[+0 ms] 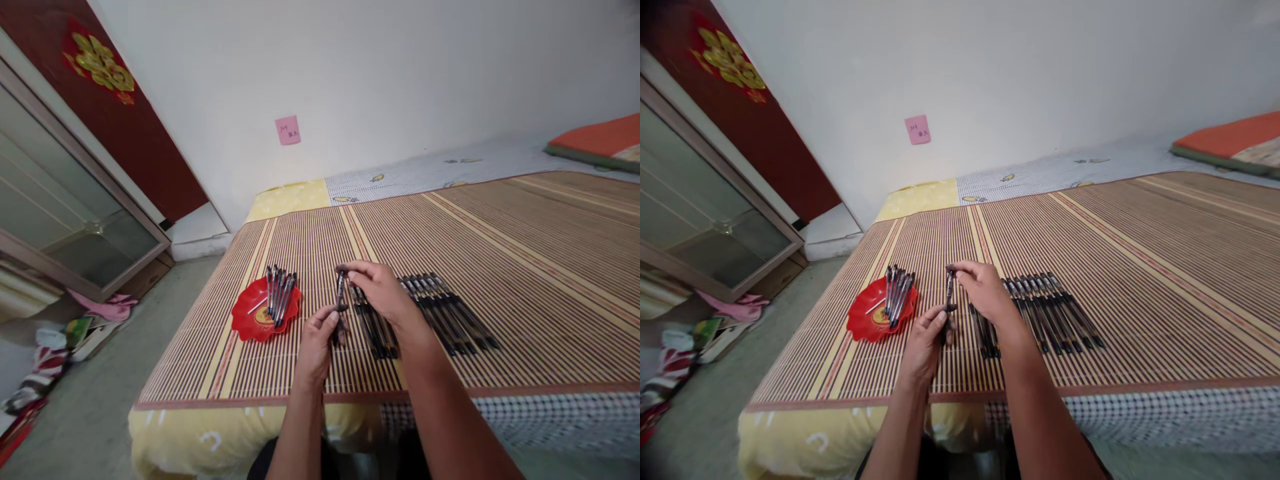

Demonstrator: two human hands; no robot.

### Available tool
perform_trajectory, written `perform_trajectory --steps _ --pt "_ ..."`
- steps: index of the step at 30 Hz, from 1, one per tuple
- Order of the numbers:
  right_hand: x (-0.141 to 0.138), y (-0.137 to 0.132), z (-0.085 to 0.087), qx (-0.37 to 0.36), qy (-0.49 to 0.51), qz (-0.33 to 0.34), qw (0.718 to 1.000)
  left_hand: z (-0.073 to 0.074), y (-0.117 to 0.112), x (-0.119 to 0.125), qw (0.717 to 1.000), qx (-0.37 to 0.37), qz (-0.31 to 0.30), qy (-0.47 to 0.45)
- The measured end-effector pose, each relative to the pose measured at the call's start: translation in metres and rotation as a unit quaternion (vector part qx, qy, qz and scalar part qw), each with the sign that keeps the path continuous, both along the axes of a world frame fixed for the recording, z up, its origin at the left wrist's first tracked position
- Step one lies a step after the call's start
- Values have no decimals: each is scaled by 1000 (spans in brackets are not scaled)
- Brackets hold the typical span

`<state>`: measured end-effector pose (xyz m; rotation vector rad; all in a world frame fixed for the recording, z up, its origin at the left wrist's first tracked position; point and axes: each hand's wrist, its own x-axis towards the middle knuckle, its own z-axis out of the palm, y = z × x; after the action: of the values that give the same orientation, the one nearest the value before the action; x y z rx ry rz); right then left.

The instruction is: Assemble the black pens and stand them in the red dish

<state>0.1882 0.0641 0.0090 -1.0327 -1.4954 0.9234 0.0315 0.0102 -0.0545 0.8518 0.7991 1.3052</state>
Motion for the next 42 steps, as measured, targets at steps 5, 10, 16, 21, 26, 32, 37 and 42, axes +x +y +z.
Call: perform_trajectory --steps 5,10,16,21,26,32,37,42 --pt "2 3 -5 -2 6 18 1000 -3 -2 0 1000 4 0 8" --pt "1 -1 3 -1 12 29 1000 -5 -3 0 1000 10 4 29" --pt "-2 -1 1 -9 37 25 999 1 -5 5 999 3 37 37" --pt "2 9 -10 -29 99 -28 994 25 -10 -23 979 45 139 144" --pt "9 8 -8 -36 84 -73 993 47 11 -100 903 42 281 323" --pt "12 4 -5 -38 76 -70 994 57 57 -155 833 -39 309 458" --pt "14 3 -1 -32 84 -81 993 48 78 -160 816 -55 275 505" --pt "14 1 3 -45 75 -77 993 32 88 -164 793 -55 259 549"
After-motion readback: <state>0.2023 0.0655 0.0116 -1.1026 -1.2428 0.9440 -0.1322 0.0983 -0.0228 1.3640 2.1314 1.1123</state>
